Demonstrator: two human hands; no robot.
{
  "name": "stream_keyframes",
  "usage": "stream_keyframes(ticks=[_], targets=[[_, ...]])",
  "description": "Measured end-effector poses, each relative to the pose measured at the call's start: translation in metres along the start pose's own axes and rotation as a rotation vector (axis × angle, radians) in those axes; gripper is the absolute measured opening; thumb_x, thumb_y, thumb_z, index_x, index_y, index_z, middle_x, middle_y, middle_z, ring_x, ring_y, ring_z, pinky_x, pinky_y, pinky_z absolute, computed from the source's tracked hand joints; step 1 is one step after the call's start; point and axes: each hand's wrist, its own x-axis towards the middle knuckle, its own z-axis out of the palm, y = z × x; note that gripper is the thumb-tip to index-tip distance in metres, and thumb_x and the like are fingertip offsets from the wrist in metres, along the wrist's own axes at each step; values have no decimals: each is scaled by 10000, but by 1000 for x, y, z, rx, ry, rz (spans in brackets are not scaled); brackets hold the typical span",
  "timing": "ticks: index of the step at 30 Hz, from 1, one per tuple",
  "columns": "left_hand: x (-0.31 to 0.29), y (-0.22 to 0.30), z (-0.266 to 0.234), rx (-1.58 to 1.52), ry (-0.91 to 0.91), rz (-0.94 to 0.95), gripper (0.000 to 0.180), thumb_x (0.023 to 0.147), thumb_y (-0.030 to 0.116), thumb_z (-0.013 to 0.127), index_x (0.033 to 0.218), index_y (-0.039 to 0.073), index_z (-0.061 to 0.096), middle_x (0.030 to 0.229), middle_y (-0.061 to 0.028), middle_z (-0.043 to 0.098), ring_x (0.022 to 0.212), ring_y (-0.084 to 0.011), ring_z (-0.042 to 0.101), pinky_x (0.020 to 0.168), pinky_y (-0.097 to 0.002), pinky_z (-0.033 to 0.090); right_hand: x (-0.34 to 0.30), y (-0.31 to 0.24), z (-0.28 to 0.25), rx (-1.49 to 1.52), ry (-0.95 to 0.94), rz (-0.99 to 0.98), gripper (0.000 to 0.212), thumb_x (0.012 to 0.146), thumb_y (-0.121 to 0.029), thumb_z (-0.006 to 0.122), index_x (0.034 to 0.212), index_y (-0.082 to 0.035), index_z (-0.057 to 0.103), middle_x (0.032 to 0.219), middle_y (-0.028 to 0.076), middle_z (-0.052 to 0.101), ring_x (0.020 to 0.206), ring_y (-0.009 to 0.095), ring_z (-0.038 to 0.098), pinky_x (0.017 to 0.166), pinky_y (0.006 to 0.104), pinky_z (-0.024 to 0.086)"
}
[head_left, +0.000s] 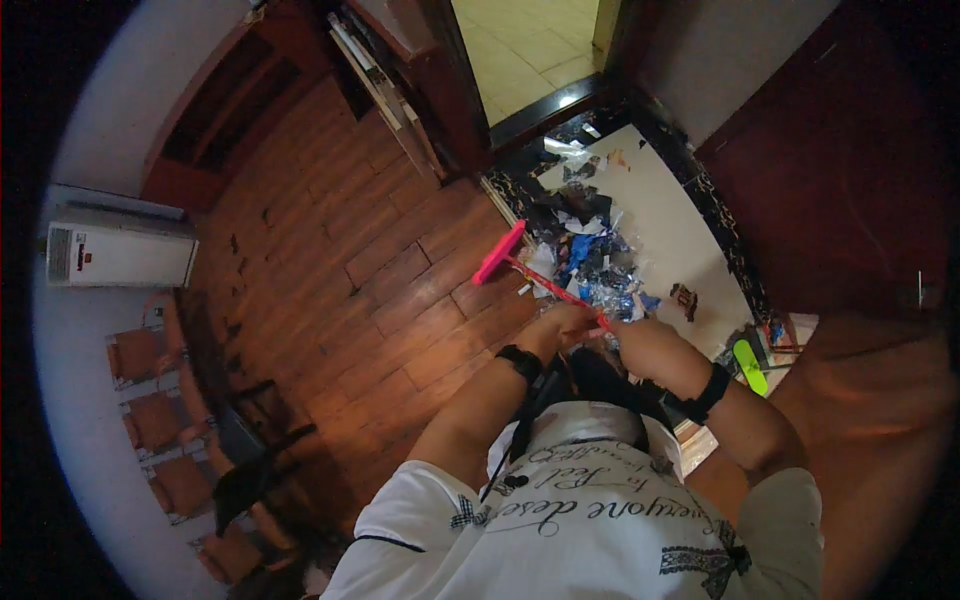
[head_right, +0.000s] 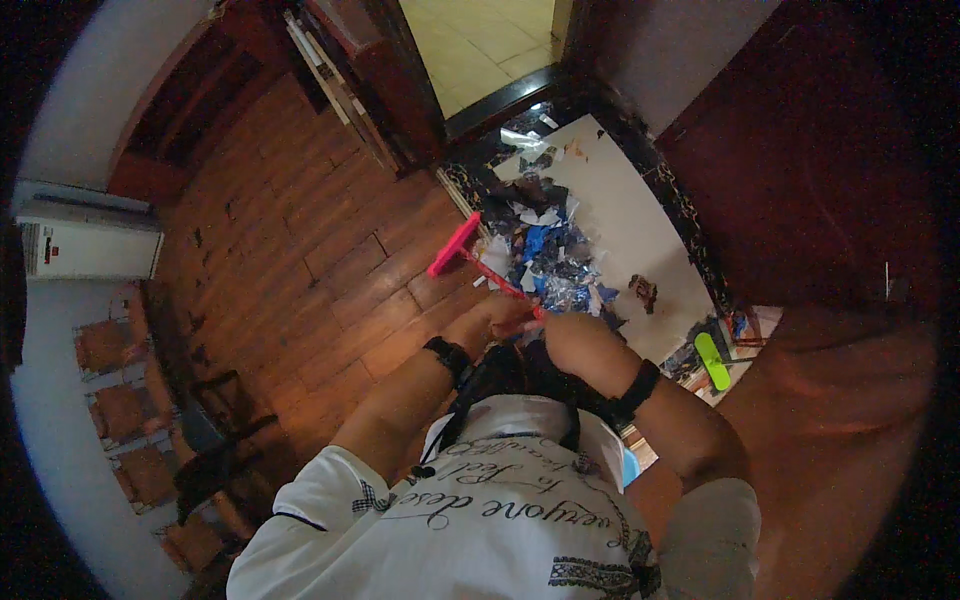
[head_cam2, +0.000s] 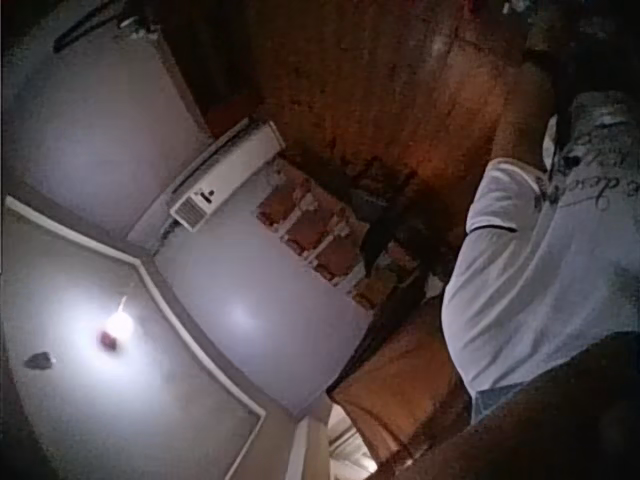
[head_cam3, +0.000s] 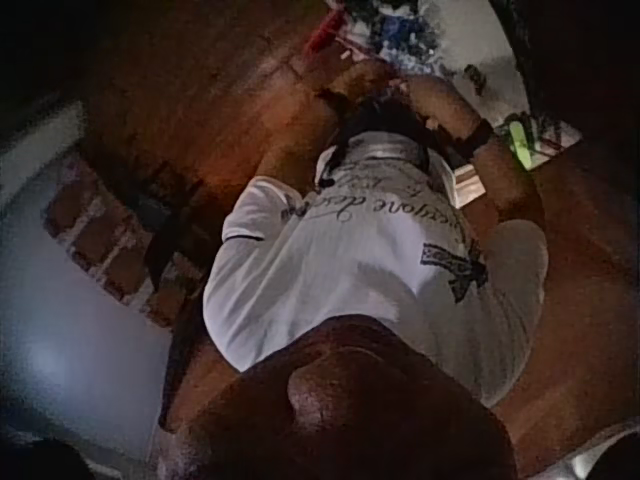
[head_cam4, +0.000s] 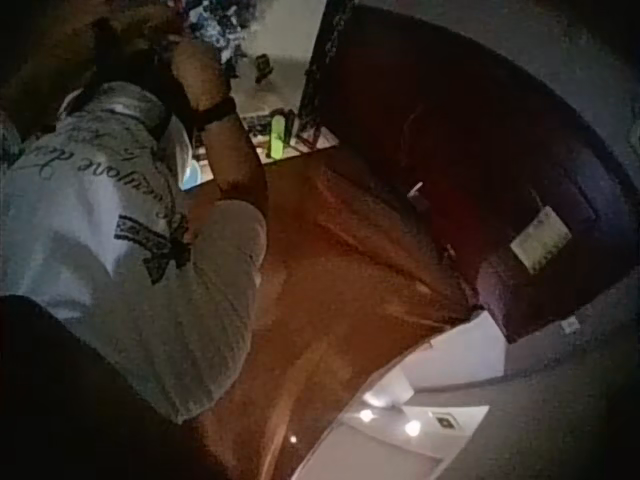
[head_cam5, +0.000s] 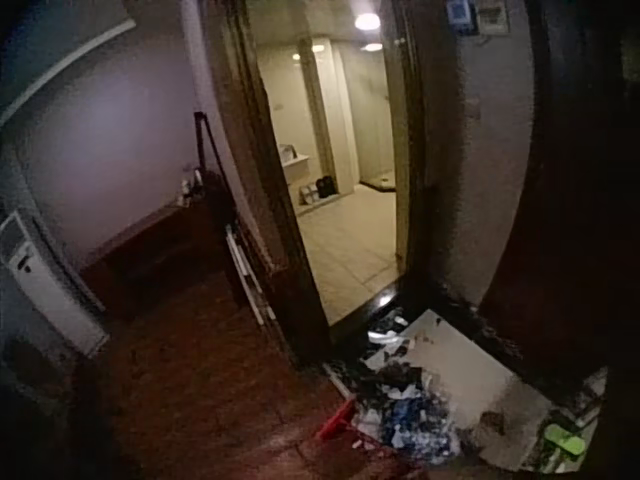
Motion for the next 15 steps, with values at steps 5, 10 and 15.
stream_keyframes(ticks=[5,10,15], targets=[[-29,-3,41,52,-15,-53,116,892,86,545,969,2,566,968,-99,610,918,-212,591,804,-344,540,-17,17,13,-112,0,-47,294,787,-85,493,1066,-32,566,810,188,642,749,356,630,646,449,495],[-29,-40,53,179,-65,163,111,889,86,548,956,2,575,914,-99,618,869,-215,600,807,-350,538,-50,38,18,-174,65,-203,183,783,-120,492,832,-16,634,770,188,636,730,339,633,624,452,490],[-5,-88,79,1352,-308,657,181,925,122,472,988,-24,560,931,-105,604,880,-191,593,802,-285,509,-96,79,42,-143,105,-140,177,772,-130,504,760,-21,643,756,180,636,714,337,631,618,447,492]])
